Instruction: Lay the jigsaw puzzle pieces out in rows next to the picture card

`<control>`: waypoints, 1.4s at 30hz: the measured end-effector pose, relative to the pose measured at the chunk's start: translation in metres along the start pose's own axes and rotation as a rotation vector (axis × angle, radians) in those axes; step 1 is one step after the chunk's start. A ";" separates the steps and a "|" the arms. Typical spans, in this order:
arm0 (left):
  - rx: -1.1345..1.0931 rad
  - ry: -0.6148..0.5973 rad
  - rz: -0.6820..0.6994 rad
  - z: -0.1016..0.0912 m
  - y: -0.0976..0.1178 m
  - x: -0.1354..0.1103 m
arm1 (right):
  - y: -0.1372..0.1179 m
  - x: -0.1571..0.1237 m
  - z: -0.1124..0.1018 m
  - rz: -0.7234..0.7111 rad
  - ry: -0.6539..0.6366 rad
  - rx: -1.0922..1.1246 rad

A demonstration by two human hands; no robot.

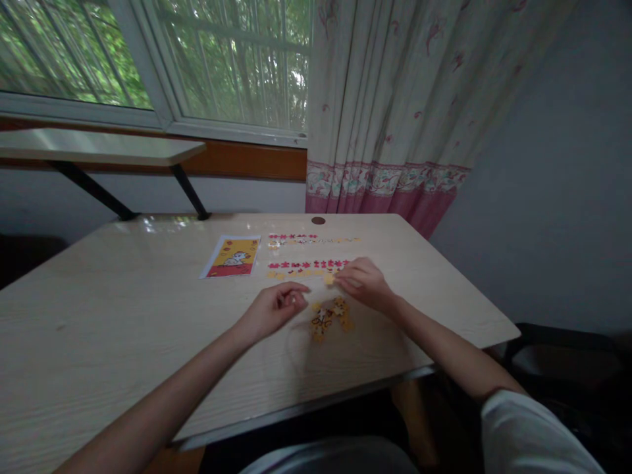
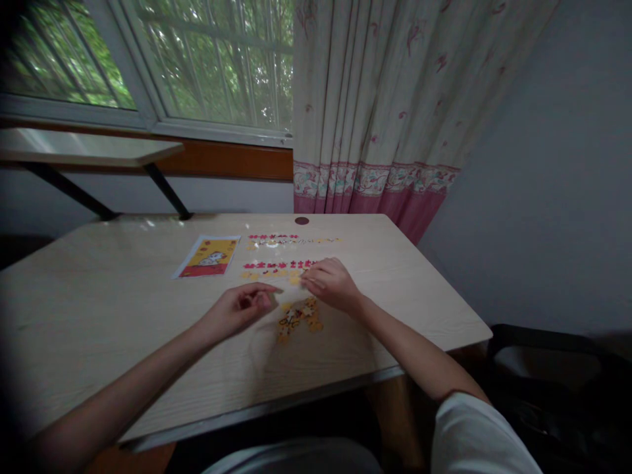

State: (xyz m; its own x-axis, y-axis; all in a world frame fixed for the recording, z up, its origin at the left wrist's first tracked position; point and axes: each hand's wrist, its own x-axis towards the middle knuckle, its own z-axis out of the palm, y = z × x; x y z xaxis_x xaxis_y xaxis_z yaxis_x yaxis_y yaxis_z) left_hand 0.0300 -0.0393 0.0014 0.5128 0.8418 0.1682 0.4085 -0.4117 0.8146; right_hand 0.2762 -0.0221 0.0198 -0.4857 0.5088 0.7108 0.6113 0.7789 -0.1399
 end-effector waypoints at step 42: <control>0.694 -0.098 0.288 -0.008 -0.001 -0.003 | 0.095 -0.022 -0.028 0.401 -0.494 -0.003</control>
State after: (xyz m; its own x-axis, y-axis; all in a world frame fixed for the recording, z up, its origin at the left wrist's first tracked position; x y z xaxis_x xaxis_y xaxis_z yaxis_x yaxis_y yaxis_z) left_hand 0.0217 -0.0386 0.0042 0.7228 0.6460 0.2455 0.6131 -0.7633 0.2035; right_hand 0.3625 0.0305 0.0102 -0.4490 0.8706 0.2013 0.8071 0.4918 -0.3267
